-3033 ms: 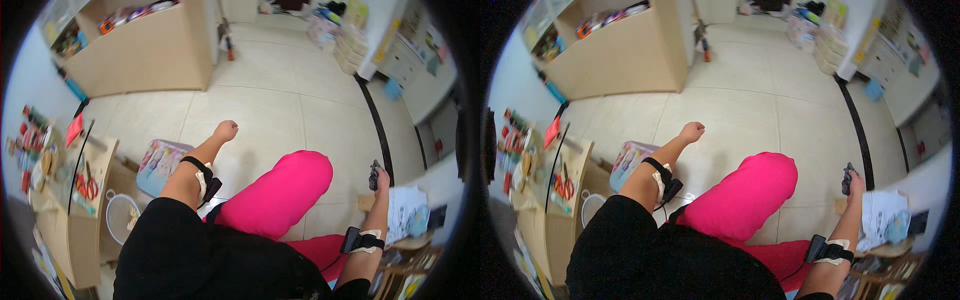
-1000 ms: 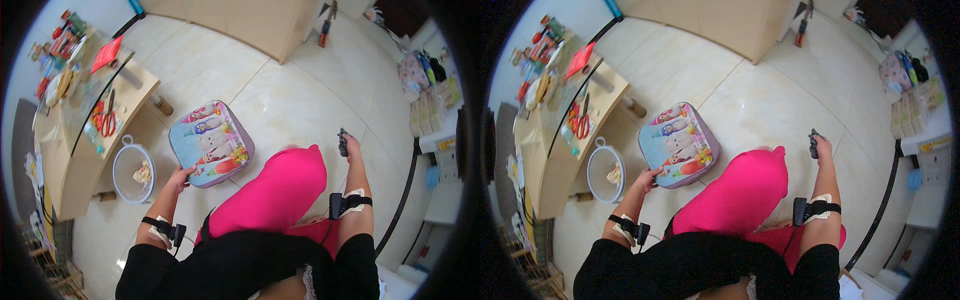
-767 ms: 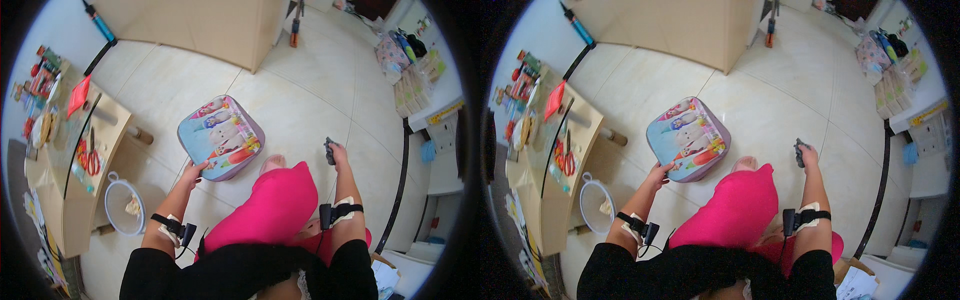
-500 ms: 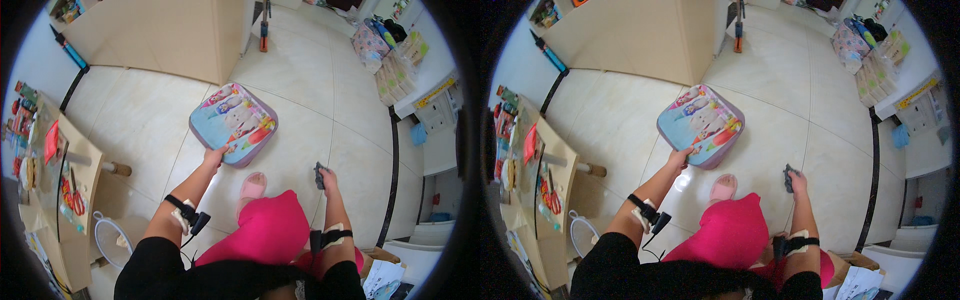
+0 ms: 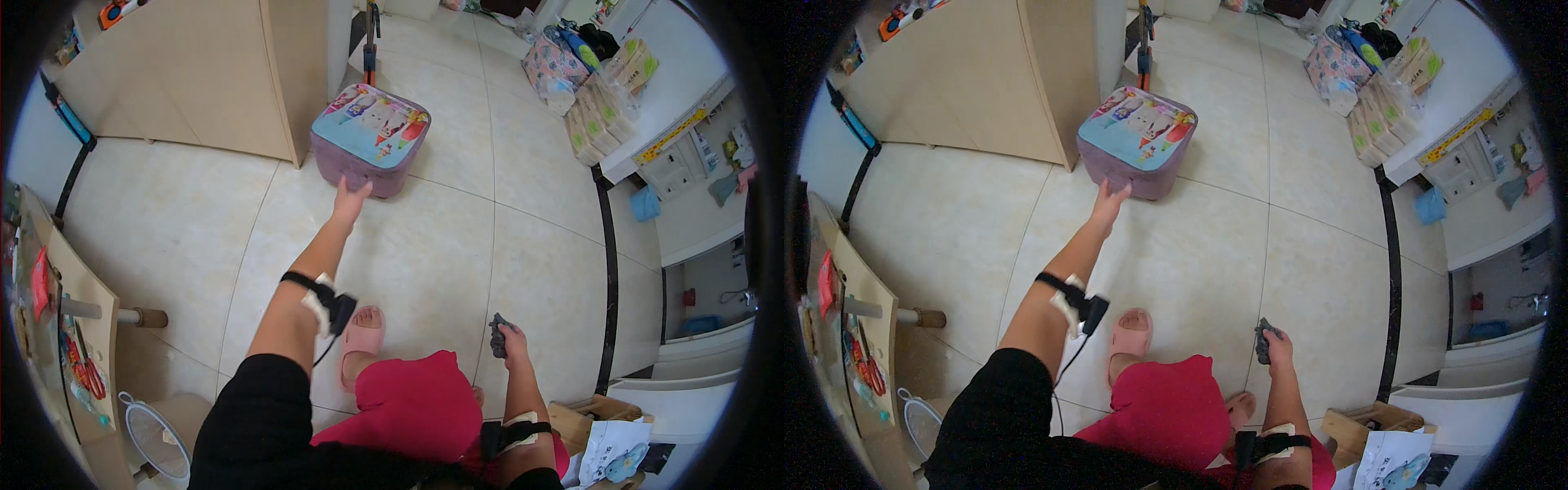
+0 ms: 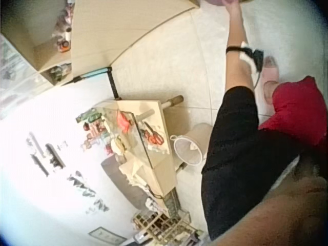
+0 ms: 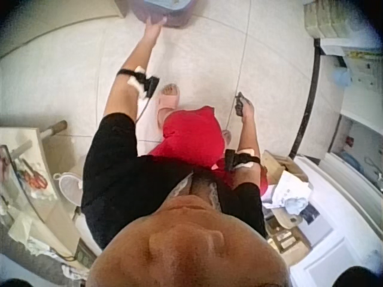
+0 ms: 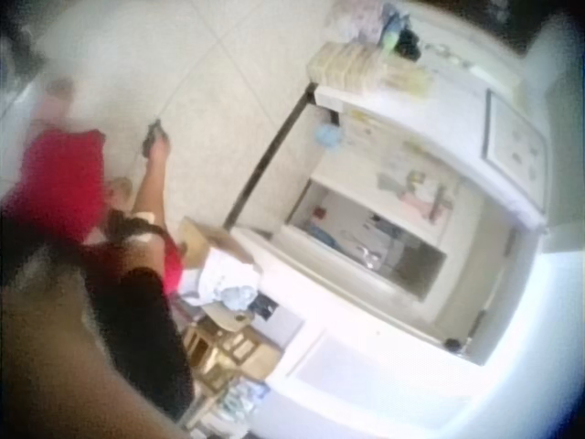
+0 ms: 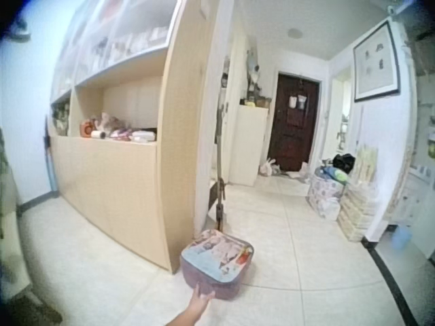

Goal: The person wipes the tiled floor with a dark cloth, repeatedly dipping it into a blue basin of soapy water to wring and re-wet it. They move around the room, cleaning different sections of the floor and briefly repositioning a small storage box before continuing to wipe.

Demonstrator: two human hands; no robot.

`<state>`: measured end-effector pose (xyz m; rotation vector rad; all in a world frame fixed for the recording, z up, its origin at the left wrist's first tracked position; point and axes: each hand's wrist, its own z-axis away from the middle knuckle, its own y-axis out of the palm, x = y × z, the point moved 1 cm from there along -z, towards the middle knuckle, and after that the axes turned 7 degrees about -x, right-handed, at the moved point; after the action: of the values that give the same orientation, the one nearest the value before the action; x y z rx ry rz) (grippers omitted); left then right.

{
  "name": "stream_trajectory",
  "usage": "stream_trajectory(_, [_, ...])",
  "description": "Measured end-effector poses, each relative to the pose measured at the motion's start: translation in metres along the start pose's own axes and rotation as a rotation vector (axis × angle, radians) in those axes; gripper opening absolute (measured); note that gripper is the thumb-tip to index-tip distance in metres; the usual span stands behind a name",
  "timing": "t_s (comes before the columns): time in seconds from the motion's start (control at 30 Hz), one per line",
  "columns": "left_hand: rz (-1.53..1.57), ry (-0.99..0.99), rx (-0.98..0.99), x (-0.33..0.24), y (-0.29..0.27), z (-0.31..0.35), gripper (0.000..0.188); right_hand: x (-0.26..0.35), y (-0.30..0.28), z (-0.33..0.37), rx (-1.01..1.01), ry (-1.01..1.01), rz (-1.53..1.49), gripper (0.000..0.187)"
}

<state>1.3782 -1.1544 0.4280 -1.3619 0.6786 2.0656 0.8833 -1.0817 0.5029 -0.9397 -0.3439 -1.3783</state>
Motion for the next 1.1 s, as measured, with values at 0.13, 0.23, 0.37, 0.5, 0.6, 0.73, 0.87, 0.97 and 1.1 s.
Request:
stream_trajectory(0.13, [-0.475, -0.031, 0.36, 0.056, -0.112, 0.077, 0.041, 0.003, -0.001, 0.009, 0.043, -0.033, -0.067, 0.027])
stream_trajectory(0.23, [-0.464, -0.416, 0.581, 0.117, -0.226, 0.196, 0.032, 0.009, 0.001, 0.017, 0.073, -0.063, -0.072, 0.021])
stream_trajectory(0.37, [-0.631, -0.581, 0.798, 0.178, -0.357, 0.388, 0.046, 0.018, 0.012, 0.022, 0.173, -0.08, -0.165, 0.019])
stream_trajectory(0.5, [-0.87, -0.795, 0.829, 0.198, -0.423, 0.54, 0.039, 0.027, 0.033, 0.03, 0.242, -0.027, -0.223, 0.021])
stream_trajectory(0.6, [-0.724, -0.702, 0.729, 0.2, -0.426, 0.609, 0.037, 0.04, 0.046, 0.046, 0.308, -0.042, -0.182, 0.021])
stream_trajectory(0.73, [-0.701, -0.7, 0.623, 0.195, -0.411, 0.651, 0.034, 0.059, 0.068, 0.056, 0.375, -0.07, -0.18, 0.021])
stream_trajectory(0.87, [-0.68, -0.725, 0.586, 0.179, -0.402, 0.652, 0.033, 0.061, 0.094, 0.038, 0.403, -0.148, -0.061, 0.022])
stream_trajectory(0.97, [-0.701, -0.759, 0.55, 0.164, -0.398, 0.64, 0.033, 0.057, 0.12, 0.013, 0.387, -0.201, 0.051, 0.024])
stream_trajectory(1.1, [-0.758, -0.824, 0.494, 0.144, -0.384, 0.612, 0.032, 0.049, 0.176, -0.013, 0.445, -0.143, 0.167, 0.028])
